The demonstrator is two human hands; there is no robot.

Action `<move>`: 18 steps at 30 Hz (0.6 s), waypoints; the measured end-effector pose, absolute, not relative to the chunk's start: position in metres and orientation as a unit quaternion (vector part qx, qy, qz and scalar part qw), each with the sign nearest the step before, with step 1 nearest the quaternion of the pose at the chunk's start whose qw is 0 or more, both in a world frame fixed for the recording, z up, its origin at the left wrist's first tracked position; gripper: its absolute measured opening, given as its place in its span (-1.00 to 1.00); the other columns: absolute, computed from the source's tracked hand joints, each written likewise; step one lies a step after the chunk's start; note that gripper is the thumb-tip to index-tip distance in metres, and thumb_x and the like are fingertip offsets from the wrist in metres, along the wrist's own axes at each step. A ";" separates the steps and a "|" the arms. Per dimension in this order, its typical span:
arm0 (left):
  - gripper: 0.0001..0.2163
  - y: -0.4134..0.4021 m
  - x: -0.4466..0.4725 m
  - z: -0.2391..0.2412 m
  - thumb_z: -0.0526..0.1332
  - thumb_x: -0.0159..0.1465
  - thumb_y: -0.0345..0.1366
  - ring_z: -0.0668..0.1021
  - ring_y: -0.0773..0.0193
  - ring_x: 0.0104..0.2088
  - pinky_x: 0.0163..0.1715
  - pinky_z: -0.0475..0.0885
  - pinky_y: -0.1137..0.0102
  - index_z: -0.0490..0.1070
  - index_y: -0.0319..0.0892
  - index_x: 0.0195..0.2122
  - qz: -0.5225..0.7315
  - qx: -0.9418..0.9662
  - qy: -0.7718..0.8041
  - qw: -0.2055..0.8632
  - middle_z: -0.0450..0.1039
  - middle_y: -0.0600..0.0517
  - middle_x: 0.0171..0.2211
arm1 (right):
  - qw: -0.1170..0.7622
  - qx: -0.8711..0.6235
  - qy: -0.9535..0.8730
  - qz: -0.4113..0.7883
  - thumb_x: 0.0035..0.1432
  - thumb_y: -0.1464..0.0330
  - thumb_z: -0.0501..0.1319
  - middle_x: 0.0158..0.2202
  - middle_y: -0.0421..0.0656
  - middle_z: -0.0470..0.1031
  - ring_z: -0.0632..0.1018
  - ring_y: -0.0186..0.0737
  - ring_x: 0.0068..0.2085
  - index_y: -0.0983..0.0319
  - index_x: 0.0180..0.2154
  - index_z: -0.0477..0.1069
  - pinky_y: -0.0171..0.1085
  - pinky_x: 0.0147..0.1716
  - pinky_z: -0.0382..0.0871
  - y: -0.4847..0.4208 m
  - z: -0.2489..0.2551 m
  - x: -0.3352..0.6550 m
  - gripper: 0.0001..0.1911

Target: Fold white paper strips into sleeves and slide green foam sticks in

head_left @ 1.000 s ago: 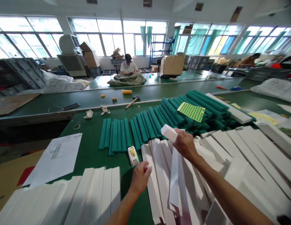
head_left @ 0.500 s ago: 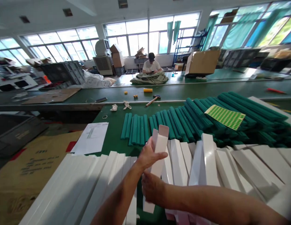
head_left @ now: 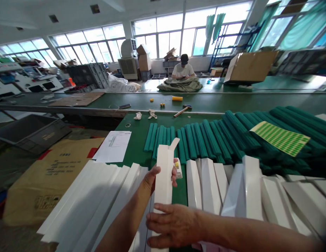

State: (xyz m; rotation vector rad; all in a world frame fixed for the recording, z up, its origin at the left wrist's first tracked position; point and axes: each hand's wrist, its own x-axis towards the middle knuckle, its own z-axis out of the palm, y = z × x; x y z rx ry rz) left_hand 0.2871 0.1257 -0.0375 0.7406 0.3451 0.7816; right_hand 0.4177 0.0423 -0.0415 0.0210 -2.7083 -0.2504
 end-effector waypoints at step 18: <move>-0.55 0.133 0.293 -0.052 0.48 -0.18 -0.15 0.61 0.03 -0.29 -0.34 0.55 0.28 0.46 -0.20 -0.27 0.588 0.417 0.594 0.357 0.56 -0.02 -0.41 | 0.083 -0.542 -0.836 0.039 0.20 0.51 0.05 -0.03 0.05 0.41 0.44 -0.10 -0.08 0.29 0.09 0.31 -0.20 -0.15 0.30 0.250 -0.121 0.466 -0.59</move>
